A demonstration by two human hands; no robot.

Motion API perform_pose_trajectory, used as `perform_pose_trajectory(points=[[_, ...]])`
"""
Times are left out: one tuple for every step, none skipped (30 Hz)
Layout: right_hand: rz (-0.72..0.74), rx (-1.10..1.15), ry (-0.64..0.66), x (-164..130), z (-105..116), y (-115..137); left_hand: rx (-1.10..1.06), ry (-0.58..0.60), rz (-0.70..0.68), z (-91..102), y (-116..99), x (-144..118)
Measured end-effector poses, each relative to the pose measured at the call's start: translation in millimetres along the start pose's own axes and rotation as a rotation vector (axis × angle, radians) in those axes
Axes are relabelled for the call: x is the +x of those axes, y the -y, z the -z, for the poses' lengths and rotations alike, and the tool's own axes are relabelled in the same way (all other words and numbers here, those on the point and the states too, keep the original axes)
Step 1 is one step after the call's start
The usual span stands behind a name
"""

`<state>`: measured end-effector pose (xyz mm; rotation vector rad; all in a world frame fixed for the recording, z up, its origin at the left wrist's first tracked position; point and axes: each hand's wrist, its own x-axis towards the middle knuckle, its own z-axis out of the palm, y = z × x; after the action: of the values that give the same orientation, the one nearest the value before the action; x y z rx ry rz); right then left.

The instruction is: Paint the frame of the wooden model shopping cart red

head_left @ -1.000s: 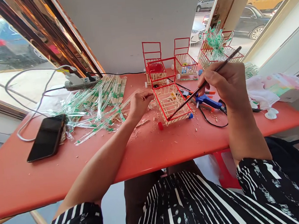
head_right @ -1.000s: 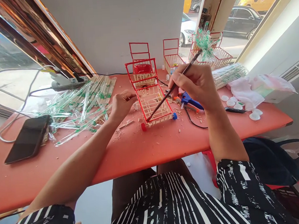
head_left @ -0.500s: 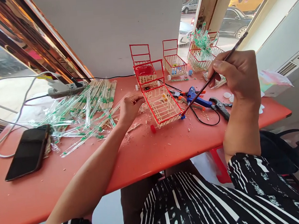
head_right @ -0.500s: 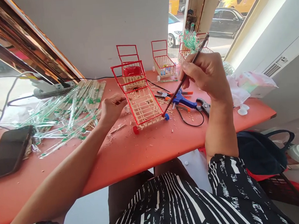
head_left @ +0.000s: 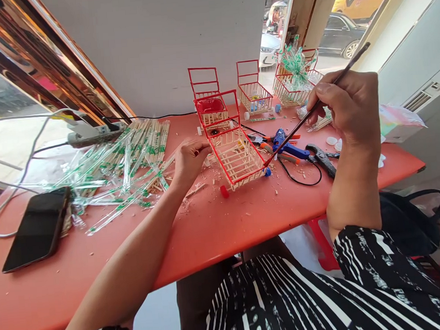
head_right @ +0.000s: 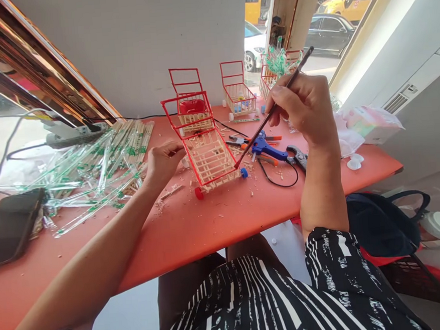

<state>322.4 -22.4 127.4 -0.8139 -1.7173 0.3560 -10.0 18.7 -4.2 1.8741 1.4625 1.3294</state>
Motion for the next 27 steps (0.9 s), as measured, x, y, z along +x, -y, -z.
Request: perform_pose_trajectory(points=[[-0.003, 0.026, -0.003, -1, -2, 1, 0.003, -0.001, 0.002, 0.0, 0, 0], [-0.001, 0.047, 0.002, -1, -5, 3, 0.005, -0.002, 0.004, 0.0, 0, 0], [0.008, 0.064, 0.017, -2, -9, 4, 0.006, -0.002, 0.004, 0.0, 0, 0], [0.019, 0.076, 0.043, -3, -13, 6, 0.005, 0.0, 0.003, 0.0, 0, 0], [0.026, 0.087, 0.077, -4, -17, 8, 0.004, 0.002, 0.002, 0.1, 0, 0], [0.025, 0.096, 0.113, -5, -21, 9, 0.004, 0.003, 0.001, 0.2, 0, 0], [0.013, 0.104, 0.143, -5, -24, 10, 0.005, 0.002, -0.002, 0.3, 0, 0], [-0.007, 0.108, 0.164, -5, -27, 10, 0.008, 0.002, -0.007, 0.4, 1, 0], [-0.031, 0.103, 0.176, -5, -28, 10, 0.011, 0.003, -0.014, 0.5, 1, 0], [-0.053, 0.088, 0.181, -5, -28, 10, 0.012, 0.004, -0.02, 0.6, 1, 0], [-0.068, 0.067, 0.18, -5, -27, 9, 0.011, 0.005, -0.025, 0.7, 0, 0], [-0.073, 0.043, 0.174, -4, -25, 8, 0.009, 0.007, -0.026, 0.7, 0, 0], [-0.069, 0.018, 0.167, -3, -21, 7, 0.006, 0.008, -0.023, 0.7, -1, 0], [-0.059, -0.007, 0.158, -3, -18, 5, 0.002, 0.008, -0.019, 0.7, -1, 0], [-0.043, -0.026, 0.147, -2, -14, 5, -0.002, 0.009, -0.016, 0.6, -2, 0], [-0.024, -0.037, 0.137, -2, -10, 4, -0.006, 0.01, -0.014, 0.5, -3, 0], [-0.009, -0.042, 0.129, -2, -7, 3, -0.008, 0.011, -0.014, 0.4, -3, 0], [-0.002, -0.041, 0.12, -2, -5, 4, -0.009, 0.01, -0.012, 0.2, -3, 0], [-0.003, -0.034, 0.108, -2, -5, 4, -0.009, 0.01, -0.01, 0.0, -4, 0], [-0.007, -0.021, 0.096, -3, -6, 5, -0.009, 0.009, -0.006, -0.1, -4, 0], [-0.014, -0.006, 0.088, -4, -9, 7, -0.008, 0.007, -0.001, -0.3, -3, 0], [-0.022, 0.012, 0.087, -5, -13, 9, -0.006, 0.007, 0.003, -0.3, -3, 0], [-0.028, 0.034, 0.098, -6, -18, 11, -0.003, 0.008, 0.006, -0.4, -2, 0], [-0.032, 0.058, 0.124, -7, -23, 14, 0.002, 0.009, 0.007, -0.3, -1, 0], [-0.04, 0.079, 0.155, -8, -28, 16, 0.006, 0.011, 0.007, -0.3, 0, 0], [-0.051, 0.094, 0.185, -8, -32, 19, 0.008, 0.014, 0.004, -0.2, 0, 0], [-0.065, 0.101, 0.208, -9, -35, 20, 0.006, 0.016, 0.0, -0.1, 0, 0]])
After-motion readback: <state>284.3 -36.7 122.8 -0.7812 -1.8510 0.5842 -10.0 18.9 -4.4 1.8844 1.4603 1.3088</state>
